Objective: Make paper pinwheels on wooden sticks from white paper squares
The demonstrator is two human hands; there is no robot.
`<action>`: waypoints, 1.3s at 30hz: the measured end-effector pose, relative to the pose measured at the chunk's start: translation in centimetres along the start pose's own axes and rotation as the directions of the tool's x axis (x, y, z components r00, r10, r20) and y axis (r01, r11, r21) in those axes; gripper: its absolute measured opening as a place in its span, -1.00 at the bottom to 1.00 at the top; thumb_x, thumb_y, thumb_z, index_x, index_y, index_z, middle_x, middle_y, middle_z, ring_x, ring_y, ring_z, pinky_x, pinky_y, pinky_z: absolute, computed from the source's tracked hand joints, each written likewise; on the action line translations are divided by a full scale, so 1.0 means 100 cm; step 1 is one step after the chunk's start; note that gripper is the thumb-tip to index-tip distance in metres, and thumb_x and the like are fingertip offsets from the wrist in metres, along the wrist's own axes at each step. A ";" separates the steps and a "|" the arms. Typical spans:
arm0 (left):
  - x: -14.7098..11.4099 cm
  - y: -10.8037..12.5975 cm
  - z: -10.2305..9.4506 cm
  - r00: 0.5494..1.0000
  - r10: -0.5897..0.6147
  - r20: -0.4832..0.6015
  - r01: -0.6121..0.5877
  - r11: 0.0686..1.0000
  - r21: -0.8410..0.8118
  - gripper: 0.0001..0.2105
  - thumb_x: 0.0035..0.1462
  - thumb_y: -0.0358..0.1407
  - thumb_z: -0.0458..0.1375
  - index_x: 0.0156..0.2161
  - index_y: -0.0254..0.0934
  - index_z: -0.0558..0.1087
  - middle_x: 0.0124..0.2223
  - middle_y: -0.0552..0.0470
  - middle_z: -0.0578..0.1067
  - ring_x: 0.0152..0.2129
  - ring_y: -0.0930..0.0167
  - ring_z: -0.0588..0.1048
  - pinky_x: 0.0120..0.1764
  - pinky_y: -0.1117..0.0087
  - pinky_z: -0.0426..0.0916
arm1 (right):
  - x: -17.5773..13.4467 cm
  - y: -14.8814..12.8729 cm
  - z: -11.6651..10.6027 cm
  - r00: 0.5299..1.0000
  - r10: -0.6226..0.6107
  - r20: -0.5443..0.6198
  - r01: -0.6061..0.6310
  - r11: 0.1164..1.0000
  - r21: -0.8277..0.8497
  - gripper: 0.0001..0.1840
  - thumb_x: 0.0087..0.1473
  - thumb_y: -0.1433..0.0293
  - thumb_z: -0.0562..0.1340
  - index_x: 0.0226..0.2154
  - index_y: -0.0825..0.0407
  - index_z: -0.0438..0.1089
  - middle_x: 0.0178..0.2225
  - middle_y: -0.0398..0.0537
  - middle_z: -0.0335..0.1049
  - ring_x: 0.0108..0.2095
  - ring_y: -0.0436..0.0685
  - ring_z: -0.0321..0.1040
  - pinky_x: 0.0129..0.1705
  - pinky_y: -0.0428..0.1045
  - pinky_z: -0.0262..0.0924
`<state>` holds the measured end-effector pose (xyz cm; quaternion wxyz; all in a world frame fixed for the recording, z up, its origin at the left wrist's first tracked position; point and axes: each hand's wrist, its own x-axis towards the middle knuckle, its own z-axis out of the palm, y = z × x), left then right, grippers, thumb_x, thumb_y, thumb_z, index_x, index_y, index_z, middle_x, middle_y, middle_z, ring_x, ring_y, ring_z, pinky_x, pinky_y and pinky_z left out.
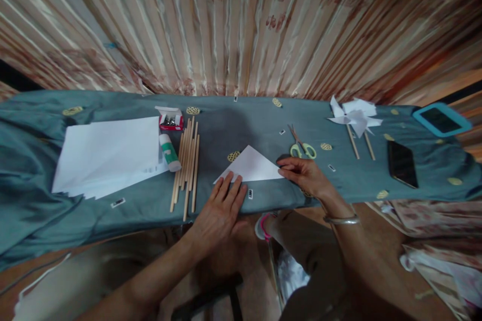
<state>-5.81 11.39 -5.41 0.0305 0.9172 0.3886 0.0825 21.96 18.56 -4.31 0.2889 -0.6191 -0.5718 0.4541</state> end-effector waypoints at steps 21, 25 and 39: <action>0.036 0.014 -0.004 1.000 0.008 -0.012 -0.009 0.992 -0.126 -0.34 0.13 -0.13 0.19 0.22 -0.52 0.16 0.26 -0.36 0.25 0.23 0.06 0.19 0.21 0.06 0.11 | -0.009 -0.043 -0.009 1.000 -0.007 0.029 0.004 0.996 0.086 -0.56 -0.25 0.16 0.40 -0.31 0.09 0.48 -0.62 -0.24 0.31 -0.58 -0.06 0.15 -0.52 -0.09 0.01; 0.036 0.016 -0.003 1.000 0.005 0.010 -0.004 0.994 -0.111 -0.36 0.14 -0.12 0.19 0.21 -0.50 0.18 0.27 -0.34 0.23 0.24 0.07 0.17 0.23 0.07 0.07 | -0.011 -0.058 0.004 0.997 -0.081 0.016 0.078 0.988 0.134 -0.55 -0.22 0.17 0.40 -0.27 0.10 0.47 -0.61 -0.25 0.31 -0.60 -0.09 0.10 -0.54 -0.10 -0.02; 0.031 0.017 -0.003 0.999 0.030 0.040 -0.024 0.989 -0.145 -0.38 0.16 -0.12 0.15 0.22 -0.45 0.19 0.29 -0.28 0.22 0.27 0.06 0.09 0.24 0.01 0.01 | -0.001 -0.083 0.058 0.941 -0.321 0.104 0.337 0.885 -0.320 -0.72 0.13 0.31 0.19 -0.10 0.02 0.45 -0.35 -0.10 0.55 -0.43 0.03 0.41 -0.33 -0.09 0.23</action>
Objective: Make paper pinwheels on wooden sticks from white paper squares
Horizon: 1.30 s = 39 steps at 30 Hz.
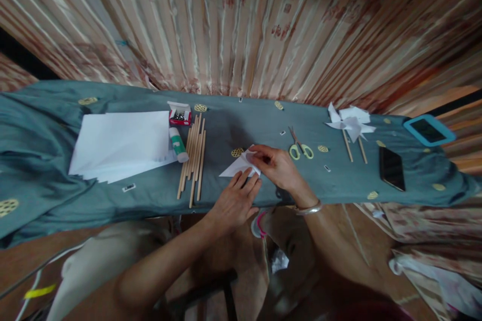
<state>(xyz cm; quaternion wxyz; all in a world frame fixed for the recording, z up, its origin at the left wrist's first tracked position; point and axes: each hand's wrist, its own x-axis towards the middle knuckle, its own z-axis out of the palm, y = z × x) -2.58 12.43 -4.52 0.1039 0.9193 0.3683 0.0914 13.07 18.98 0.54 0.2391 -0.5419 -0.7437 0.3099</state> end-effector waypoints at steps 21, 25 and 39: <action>-0.009 -0.004 0.000 0.997 -0.002 -0.078 -0.001 0.999 -0.047 -0.39 0.13 -0.17 0.20 0.20 -0.45 0.18 0.27 -0.34 0.24 0.26 0.15 0.14 0.24 0.08 0.09 | -0.031 -0.005 0.027 0.925 -0.363 -0.110 0.189 0.694 -0.695 -0.76 0.24 0.43 0.03 -0.24 0.10 0.41 -0.38 0.08 0.44 -0.29 0.23 0.27 -0.19 0.06 0.17; -0.026 -0.006 -0.007 0.996 -0.035 -0.085 0.032 0.999 -0.036 -0.42 0.13 -0.18 0.20 0.18 -0.47 0.21 0.25 -0.40 0.26 0.24 0.10 0.18 0.22 0.05 0.13 | -0.033 -0.009 0.031 0.926 -0.370 -0.076 0.231 0.714 -0.661 -0.76 0.23 0.46 0.05 -0.29 0.08 0.43 -0.34 0.06 0.46 -0.27 0.21 0.25 -0.18 0.06 0.16; -0.051 -0.006 -0.012 0.998 -0.056 -0.018 0.057 0.996 0.069 -0.44 0.18 -0.15 0.15 0.21 -0.37 0.19 0.28 -0.32 0.22 0.25 0.06 0.15 0.16 0.04 0.14 | -0.043 -0.004 0.053 0.903 -0.428 0.020 0.350 0.709 -0.612 -0.75 0.23 0.46 0.08 -0.22 0.07 0.48 -0.15 0.10 0.45 -0.20 0.19 0.30 -0.13 0.06 0.27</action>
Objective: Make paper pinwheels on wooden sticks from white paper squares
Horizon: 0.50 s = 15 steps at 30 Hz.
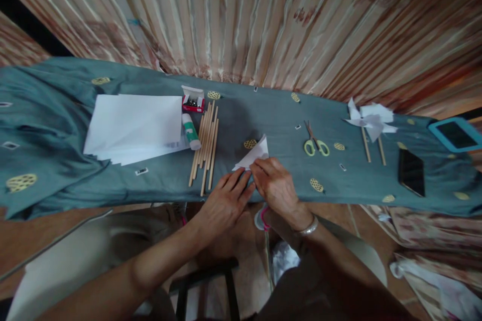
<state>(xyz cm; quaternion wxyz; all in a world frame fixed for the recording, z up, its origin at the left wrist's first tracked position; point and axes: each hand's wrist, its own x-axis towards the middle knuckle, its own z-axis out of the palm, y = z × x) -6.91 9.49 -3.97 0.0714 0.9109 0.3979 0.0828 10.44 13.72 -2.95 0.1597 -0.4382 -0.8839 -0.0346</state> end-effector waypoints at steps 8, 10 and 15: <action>-0.006 0.002 -0.003 1.000 0.010 -0.001 -0.010 0.999 0.042 -0.53 0.22 -0.26 0.07 0.20 -0.39 0.21 0.27 -0.31 0.23 0.22 0.06 0.18 0.08 0.08 0.20 | -0.005 0.001 0.002 0.999 -0.049 -0.004 0.049 0.999 0.007 -0.73 0.23 0.49 0.09 -0.13 0.11 0.47 -0.12 0.10 0.47 -0.16 0.20 0.31 -0.09 0.07 0.32; -0.007 0.001 -0.002 1.000 0.005 -0.002 -0.005 0.999 0.045 -0.53 0.22 -0.24 0.08 0.19 -0.37 0.22 0.27 -0.29 0.24 0.22 0.06 0.19 0.06 0.07 0.22 | -0.004 0.001 0.002 0.998 -0.056 -0.007 0.056 0.998 0.006 -0.73 0.23 0.49 0.09 -0.14 0.12 0.48 -0.12 0.09 0.48 -0.16 0.19 0.31 -0.08 0.07 0.32; -0.009 0.001 -0.004 1.000 0.003 0.003 -0.004 0.999 0.043 -0.53 0.21 -0.22 0.10 0.18 -0.37 0.24 0.26 -0.29 0.26 0.19 0.05 0.22 0.03 0.06 0.23 | -0.004 0.001 0.001 0.998 -0.056 0.018 0.055 0.998 0.025 -0.72 0.23 0.49 0.09 -0.12 0.11 0.47 -0.11 0.11 0.47 -0.13 0.20 0.31 -0.05 0.08 0.31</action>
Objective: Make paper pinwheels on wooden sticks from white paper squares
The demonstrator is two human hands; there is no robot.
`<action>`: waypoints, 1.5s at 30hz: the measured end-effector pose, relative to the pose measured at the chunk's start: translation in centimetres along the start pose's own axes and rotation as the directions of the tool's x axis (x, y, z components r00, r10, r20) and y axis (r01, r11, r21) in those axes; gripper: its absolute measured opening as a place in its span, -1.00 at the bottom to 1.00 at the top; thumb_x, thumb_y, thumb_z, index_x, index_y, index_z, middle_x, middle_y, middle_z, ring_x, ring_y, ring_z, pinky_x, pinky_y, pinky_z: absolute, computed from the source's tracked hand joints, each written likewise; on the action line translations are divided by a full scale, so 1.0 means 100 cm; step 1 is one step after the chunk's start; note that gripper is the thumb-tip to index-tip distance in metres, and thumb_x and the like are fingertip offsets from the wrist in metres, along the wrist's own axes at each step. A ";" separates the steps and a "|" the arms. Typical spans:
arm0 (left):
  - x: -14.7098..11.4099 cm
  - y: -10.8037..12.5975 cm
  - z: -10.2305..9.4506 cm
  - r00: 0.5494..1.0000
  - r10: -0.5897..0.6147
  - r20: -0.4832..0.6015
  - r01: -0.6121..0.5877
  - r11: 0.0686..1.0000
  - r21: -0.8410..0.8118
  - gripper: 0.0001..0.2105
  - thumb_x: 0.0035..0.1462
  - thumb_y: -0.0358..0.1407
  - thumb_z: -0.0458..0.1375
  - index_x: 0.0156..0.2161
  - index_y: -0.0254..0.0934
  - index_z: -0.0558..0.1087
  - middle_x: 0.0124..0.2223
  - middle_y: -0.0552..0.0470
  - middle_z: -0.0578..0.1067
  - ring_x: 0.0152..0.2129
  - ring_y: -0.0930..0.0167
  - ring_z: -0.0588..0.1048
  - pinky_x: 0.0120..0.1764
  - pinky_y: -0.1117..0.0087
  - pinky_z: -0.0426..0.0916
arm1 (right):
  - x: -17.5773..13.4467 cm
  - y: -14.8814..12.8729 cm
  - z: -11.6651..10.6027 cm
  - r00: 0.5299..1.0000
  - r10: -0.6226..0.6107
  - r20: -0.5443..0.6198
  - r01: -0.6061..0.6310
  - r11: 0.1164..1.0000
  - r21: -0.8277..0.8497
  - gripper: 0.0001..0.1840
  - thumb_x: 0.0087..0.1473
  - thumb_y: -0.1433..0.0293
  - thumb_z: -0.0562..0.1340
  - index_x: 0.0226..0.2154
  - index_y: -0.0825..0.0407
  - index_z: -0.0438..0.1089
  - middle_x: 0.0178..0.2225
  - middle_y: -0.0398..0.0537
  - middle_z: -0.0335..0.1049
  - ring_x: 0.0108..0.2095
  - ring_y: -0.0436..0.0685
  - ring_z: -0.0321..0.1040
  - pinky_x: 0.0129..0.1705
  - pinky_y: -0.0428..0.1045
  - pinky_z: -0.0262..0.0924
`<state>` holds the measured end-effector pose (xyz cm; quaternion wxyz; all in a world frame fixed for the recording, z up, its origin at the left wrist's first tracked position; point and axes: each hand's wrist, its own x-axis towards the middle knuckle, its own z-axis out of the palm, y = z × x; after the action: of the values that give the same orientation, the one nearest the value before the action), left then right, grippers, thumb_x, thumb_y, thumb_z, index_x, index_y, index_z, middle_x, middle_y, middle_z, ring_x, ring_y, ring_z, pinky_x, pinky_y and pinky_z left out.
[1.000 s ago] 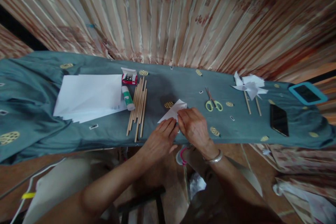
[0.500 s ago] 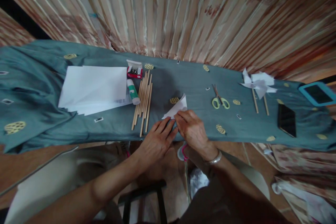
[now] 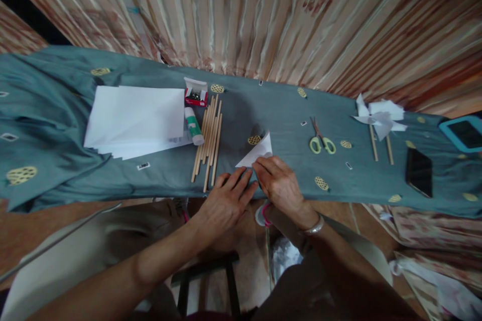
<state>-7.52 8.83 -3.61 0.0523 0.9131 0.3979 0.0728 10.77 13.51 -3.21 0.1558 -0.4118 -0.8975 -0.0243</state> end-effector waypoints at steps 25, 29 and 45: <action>0.000 -0.001 -0.012 0.969 0.088 -0.231 -0.109 0.991 -0.083 -0.81 0.24 -0.42 0.03 -0.08 -0.42 0.40 -0.15 -0.13 0.53 -0.19 0.27 0.47 -0.17 0.24 0.37 | 0.001 0.001 0.000 0.997 -0.080 -0.009 0.080 0.997 -0.013 -0.73 0.20 0.53 0.11 -0.11 0.17 0.45 -0.11 0.13 0.45 -0.13 0.21 0.29 -0.02 0.09 0.31; 0.001 -0.002 -0.006 0.974 0.050 -0.222 -0.058 0.998 -0.028 -0.70 0.24 -0.39 0.03 0.06 -0.45 0.34 0.07 -0.22 0.46 0.06 0.18 0.38 0.04 0.16 0.29 | 0.000 0.000 0.001 0.997 -0.072 -0.001 0.072 0.997 -0.011 -0.72 0.20 0.53 0.10 -0.09 0.15 0.45 -0.11 0.12 0.45 -0.14 0.21 0.29 -0.03 0.10 0.31; 0.000 -0.014 0.011 0.990 0.008 -0.139 -0.007 1.000 0.008 -0.55 0.21 -0.37 0.04 0.17 -0.56 0.23 0.20 -0.36 0.34 0.18 0.10 0.29 0.15 0.10 0.22 | 0.002 0.000 0.002 0.997 -0.058 -0.058 0.057 0.998 -0.023 -0.75 0.21 0.50 0.11 -0.15 0.11 0.47 -0.11 0.08 0.48 -0.16 0.19 0.31 -0.08 0.10 0.31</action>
<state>-8.30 9.71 -4.88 0.0205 0.9074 0.3975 0.1350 10.60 13.72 -3.37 0.1769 -0.3866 -0.9037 -0.0502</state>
